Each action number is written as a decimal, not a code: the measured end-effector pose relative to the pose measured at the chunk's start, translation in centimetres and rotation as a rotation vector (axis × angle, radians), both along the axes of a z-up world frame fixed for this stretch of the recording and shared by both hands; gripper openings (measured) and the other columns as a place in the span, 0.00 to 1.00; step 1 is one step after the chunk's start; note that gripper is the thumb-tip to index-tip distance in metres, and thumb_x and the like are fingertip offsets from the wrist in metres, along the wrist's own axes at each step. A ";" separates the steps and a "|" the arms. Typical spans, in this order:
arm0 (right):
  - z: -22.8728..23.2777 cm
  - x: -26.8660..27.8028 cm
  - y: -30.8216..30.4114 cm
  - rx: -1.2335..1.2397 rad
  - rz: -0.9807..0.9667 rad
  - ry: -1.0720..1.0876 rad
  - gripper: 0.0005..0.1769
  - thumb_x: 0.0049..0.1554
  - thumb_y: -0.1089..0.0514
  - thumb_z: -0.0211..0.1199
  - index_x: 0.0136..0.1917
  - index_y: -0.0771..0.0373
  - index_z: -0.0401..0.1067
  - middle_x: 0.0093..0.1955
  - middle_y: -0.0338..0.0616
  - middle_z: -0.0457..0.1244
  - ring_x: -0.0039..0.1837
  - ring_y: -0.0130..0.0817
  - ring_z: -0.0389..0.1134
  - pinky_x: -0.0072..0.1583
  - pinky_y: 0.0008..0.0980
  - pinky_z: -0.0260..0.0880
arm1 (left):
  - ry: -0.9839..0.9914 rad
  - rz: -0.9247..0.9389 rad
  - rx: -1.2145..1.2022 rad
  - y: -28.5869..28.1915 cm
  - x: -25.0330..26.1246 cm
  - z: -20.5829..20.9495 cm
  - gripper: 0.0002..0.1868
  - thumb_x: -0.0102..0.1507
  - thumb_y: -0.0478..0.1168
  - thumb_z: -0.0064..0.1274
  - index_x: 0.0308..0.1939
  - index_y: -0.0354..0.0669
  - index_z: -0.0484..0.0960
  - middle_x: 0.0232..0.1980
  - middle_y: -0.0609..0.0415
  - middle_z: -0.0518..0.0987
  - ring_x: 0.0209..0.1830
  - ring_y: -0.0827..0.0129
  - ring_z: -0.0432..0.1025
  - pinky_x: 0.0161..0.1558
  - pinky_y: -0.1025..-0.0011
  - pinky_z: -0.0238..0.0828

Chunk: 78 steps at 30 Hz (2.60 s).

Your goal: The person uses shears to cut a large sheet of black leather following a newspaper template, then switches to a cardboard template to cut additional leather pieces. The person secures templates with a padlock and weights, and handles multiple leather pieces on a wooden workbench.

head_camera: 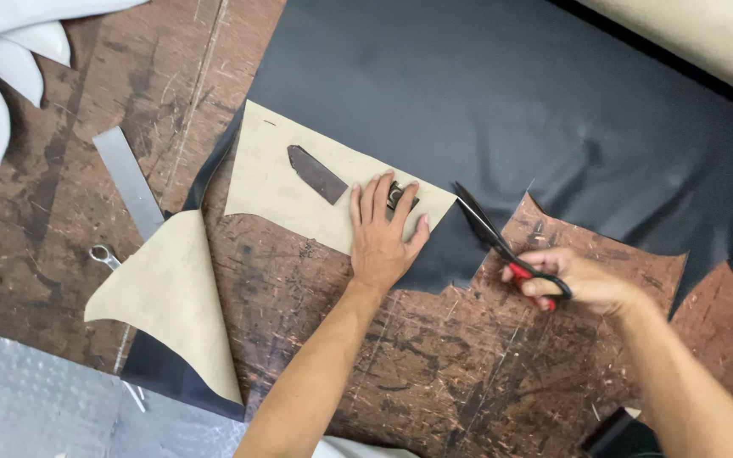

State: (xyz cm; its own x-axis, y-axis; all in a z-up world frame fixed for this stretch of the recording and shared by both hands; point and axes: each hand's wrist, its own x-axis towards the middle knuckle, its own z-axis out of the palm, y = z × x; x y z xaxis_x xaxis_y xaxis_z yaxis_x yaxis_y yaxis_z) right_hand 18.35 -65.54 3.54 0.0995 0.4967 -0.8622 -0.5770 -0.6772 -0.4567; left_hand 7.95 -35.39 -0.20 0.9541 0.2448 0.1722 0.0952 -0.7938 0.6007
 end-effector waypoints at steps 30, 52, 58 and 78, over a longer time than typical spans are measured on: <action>1.7 7.7 5.5 -0.402 0.584 -0.256 0.39 0.37 0.37 0.82 0.60 0.51 0.79 0.38 0.41 0.67 0.43 0.34 0.66 0.50 0.38 0.64 | 0.008 0.041 0.016 -0.3 0.2 -0.4 0.17 0.64 0.47 0.61 0.52 0.44 0.79 0.63 0.42 0.66 0.68 0.48 0.60 0.78 0.42 0.50; -1.5 7.6 -5.2 -0.386 0.643 -0.008 0.41 0.37 0.38 0.82 0.62 0.47 0.76 0.46 0.42 0.69 0.43 0.35 0.70 0.51 0.41 0.73 | 0.071 -0.045 0.079 -0.1 -0.4 -0.5 0.24 0.64 0.55 0.58 0.62 0.56 0.81 0.69 0.46 0.66 0.73 0.51 0.59 0.80 0.40 0.44; -2.9 7.6 -15.1 -0.628 0.632 0.090 0.39 0.38 0.50 0.86 0.63 0.47 0.75 0.36 0.43 0.59 0.41 0.36 0.57 0.51 0.41 0.56 | 0.102 -0.085 0.046 0.0 -0.1 -0.3 0.38 0.56 0.66 0.62 0.63 0.50 0.78 0.69 0.44 0.65 0.74 0.51 0.58 0.79 0.33 0.40; -0.9 7.9 -3.5 -0.518 0.674 -0.144 0.41 0.36 0.35 0.82 0.61 0.49 0.78 0.36 0.41 0.61 0.42 0.38 0.59 0.50 0.42 0.60 | 0.079 -0.087 0.085 0.0 -0.3 -0.3 0.36 0.55 0.67 0.64 0.59 0.51 0.80 0.69 0.44 0.65 0.74 0.50 0.58 0.78 0.32 0.42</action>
State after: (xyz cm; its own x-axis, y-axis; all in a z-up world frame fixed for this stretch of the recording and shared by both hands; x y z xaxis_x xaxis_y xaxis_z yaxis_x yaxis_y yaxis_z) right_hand 26.28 -69.03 2.67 0.0509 0.0365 -0.9980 0.0624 -0.9975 -0.0333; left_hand 7.68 -35.40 -0.45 0.9826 0.1481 0.1124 0.0680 -0.8490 0.5241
